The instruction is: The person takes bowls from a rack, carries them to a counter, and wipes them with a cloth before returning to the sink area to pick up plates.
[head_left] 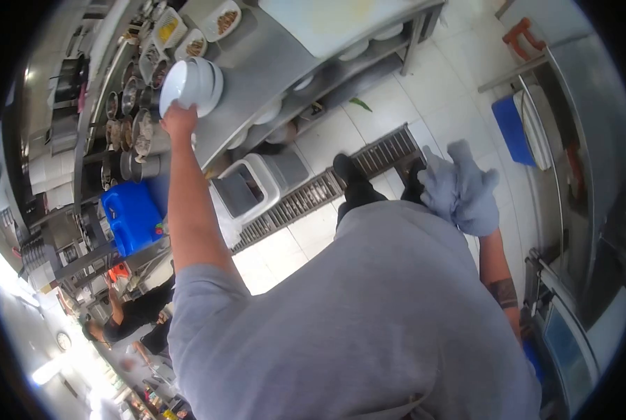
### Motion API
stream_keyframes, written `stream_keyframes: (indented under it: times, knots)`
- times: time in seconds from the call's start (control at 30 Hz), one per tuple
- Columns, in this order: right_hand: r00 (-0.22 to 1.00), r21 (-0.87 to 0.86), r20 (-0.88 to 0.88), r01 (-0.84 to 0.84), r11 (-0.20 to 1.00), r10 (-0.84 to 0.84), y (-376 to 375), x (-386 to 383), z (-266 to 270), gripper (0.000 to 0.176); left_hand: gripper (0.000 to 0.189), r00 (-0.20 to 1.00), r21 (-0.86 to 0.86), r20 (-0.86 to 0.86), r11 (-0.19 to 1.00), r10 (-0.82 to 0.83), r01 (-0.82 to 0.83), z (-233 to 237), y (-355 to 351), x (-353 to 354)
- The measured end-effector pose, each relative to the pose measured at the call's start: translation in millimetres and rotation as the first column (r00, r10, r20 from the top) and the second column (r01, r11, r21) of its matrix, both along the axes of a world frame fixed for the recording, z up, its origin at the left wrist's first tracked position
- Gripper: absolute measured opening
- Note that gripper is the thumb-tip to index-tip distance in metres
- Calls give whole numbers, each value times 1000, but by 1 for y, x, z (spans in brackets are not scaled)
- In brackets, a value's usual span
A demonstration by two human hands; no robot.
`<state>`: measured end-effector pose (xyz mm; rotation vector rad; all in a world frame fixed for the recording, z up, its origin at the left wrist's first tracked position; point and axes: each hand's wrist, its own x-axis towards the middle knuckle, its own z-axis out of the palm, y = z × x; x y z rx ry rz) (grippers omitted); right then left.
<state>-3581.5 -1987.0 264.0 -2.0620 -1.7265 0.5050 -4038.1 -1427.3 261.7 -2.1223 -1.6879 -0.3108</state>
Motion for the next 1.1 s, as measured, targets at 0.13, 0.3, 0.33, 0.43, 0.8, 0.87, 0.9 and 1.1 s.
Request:
stream_keyframes:
  times: [0.13,0.3,0.33,0.43,0.8,0.87,0.9,1.1]
  knots:
    - [999,34,46,-11,999,10,28,-29,30,31,46,995,-487,95,869,-45,85,51,34,-12]
    - [991,39,126,-46,998,40,62,-68,56,27,27,954,-255,286,953,-88,164,71,39,-20]
    - [987,34,155,-55,998,50,69,-73,57,26,26,956,-232,285,962,-72,141,76,35,-17]
    - [963,36,249,-112,993,99,90,-85,41,24,24,924,-46,370,991,-100,126,96,19,-10]
    - [981,546,-140,-35,837,133,269,-155,35,31,14,602,-74,718,822,-348,564,138,-242,85]
    - [465,392,-836,137,910,291,276,-142,19,36,9,372,2,881,789,-292,615,120,-297,111]
    - [85,241,-969,137,961,231,271,-128,14,38,9,360,-3,899,817,-250,576,114,-319,117]
    - [-354,-44,-932,-112,993,-82,233,-98,-5,47,14,74,360,848,674,-524,646,108,-369,165]
